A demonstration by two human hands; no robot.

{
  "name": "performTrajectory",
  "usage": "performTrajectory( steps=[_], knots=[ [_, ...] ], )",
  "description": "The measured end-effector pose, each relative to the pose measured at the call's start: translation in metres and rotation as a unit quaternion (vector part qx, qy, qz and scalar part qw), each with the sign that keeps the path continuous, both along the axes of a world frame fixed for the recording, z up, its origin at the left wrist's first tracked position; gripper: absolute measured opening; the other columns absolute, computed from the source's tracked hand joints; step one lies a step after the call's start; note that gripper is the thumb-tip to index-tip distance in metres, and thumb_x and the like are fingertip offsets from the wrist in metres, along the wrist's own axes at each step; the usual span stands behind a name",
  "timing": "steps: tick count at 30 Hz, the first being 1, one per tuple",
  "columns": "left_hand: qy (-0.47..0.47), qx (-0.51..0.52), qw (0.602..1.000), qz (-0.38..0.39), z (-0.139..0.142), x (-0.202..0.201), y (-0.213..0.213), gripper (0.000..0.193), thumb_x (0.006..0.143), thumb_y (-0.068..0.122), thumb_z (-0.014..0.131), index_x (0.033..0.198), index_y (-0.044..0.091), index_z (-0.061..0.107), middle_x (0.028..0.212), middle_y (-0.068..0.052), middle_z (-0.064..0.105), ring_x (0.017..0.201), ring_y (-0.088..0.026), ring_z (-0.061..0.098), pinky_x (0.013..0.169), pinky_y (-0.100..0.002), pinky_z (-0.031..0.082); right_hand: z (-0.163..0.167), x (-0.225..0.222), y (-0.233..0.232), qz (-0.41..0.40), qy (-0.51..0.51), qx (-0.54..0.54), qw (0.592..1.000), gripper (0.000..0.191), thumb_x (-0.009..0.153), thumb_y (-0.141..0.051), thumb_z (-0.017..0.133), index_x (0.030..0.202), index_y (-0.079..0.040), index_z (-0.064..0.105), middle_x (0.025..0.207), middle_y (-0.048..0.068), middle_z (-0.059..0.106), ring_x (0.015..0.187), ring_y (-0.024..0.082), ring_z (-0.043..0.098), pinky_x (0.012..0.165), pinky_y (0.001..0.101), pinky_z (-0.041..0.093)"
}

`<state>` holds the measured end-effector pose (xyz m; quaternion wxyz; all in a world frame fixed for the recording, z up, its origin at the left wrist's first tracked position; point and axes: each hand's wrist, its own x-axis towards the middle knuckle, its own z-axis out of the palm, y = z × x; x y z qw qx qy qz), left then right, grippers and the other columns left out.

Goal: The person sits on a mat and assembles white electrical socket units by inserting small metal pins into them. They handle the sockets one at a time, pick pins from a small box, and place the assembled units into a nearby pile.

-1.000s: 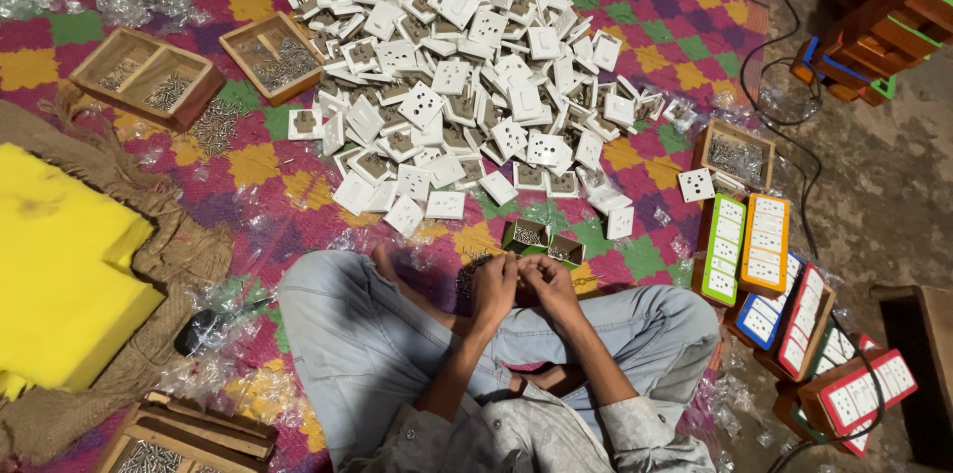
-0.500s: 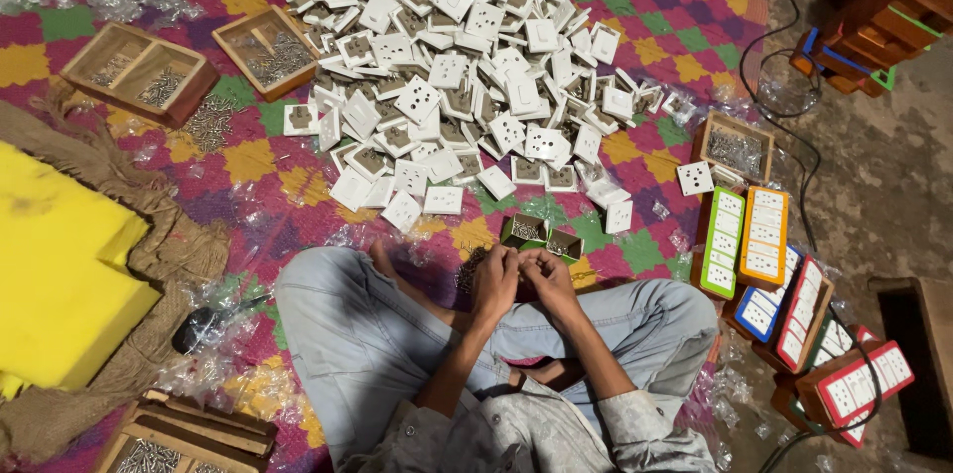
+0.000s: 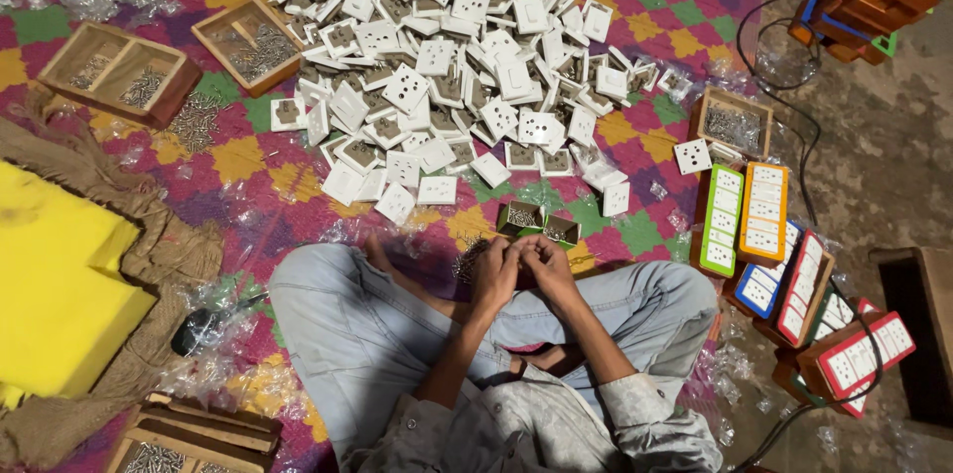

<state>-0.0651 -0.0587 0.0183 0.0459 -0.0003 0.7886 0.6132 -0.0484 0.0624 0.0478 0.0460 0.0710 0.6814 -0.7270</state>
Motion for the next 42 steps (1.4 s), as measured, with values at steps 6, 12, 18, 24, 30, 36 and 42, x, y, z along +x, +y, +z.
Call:
performTrajectory(
  steps=[6,12,18,24,30,36,42],
  knots=[
    [0.041,0.0,0.999,-0.002,-0.003,-0.001,-0.002,0.041,0.103,0.032,0.048,0.088,0.002,0.071,0.068,-0.016,0.07,0.068,-0.037,0.071,0.06,-0.047,0.051,0.002,-0.001,-0.001,0.012,0.011,0.005,1.0,0.012,0.101,-0.006,0.058,0.107,0.001,0.065,0.092,0.001,0.065,0.081,0.007,0.058,0.074,0.0233,0.049],
    [-0.012,0.072,0.997,-0.009,-0.001,0.0,-0.003,0.052,0.106,0.035,0.047,0.074,0.001,0.069,0.053,-0.01,0.063,0.052,-0.02,0.069,0.052,-0.037,0.052,0.006,0.0,-0.003,0.025,0.0,-0.016,1.0,0.011,0.1,-0.006,0.056,0.105,0.001,0.063,0.086,0.003,0.065,0.075,0.01,0.062,0.07,0.0252,0.052],
    [-0.045,0.027,0.999,-0.012,-0.002,0.0,-0.004,0.062,0.106,0.039,0.045,0.061,0.003,0.066,0.049,-0.008,0.062,0.045,-0.022,0.065,0.05,-0.038,0.051,0.007,0.0,-0.004,0.029,-0.008,-0.023,0.999,0.01,0.102,-0.008,0.057,0.103,0.0,0.062,0.081,0.004,0.063,0.069,0.011,0.061,0.066,0.0261,0.05],
    [0.082,-0.175,0.98,-0.048,-0.018,0.002,-0.004,0.044,0.106,0.036,0.042,0.093,0.005,0.07,0.084,-0.019,0.071,0.08,-0.04,0.068,0.072,-0.051,0.05,-0.018,0.006,0.008,0.032,0.029,0.012,0.999,0.012,0.103,-0.014,0.06,0.102,-0.003,0.062,0.085,0.0,0.06,0.075,0.007,0.055,0.067,0.0241,0.049],
    [-0.007,-0.022,0.997,-0.069,-0.052,0.008,0.001,0.047,0.108,0.039,0.042,0.116,-0.001,0.066,0.114,-0.024,0.068,0.105,-0.04,0.065,0.094,-0.046,0.049,-0.043,0.015,0.025,0.002,0.123,0.214,0.969,0.02,0.1,-0.021,0.069,0.113,-0.007,0.064,0.088,0.003,0.067,0.078,0.011,0.063,0.067,0.0284,0.053],
    [-0.057,0.138,0.986,-0.069,-0.073,0.012,-0.001,0.037,0.113,0.032,0.048,0.095,0.002,0.059,0.072,-0.006,0.054,0.06,-0.016,0.049,0.054,-0.031,0.041,-0.026,0.03,0.027,0.015,0.115,0.209,0.971,0.024,0.097,-0.023,0.069,0.114,-0.007,0.066,0.088,0.006,0.069,0.079,0.019,0.068,0.07,0.0334,0.054],
    [-0.096,0.285,0.951,-0.069,-0.063,0.018,-0.001,0.032,0.114,0.028,0.047,0.087,0.01,0.05,0.069,0.002,0.048,0.055,-0.005,0.043,0.05,-0.022,0.038,0.025,0.036,0.031,-0.035,0.279,0.265,0.923,0.014,0.106,-0.021,0.064,0.112,-0.008,0.063,0.104,0.009,0.07,0.096,0.024,0.071,0.081,0.0365,0.056]
  ],
)
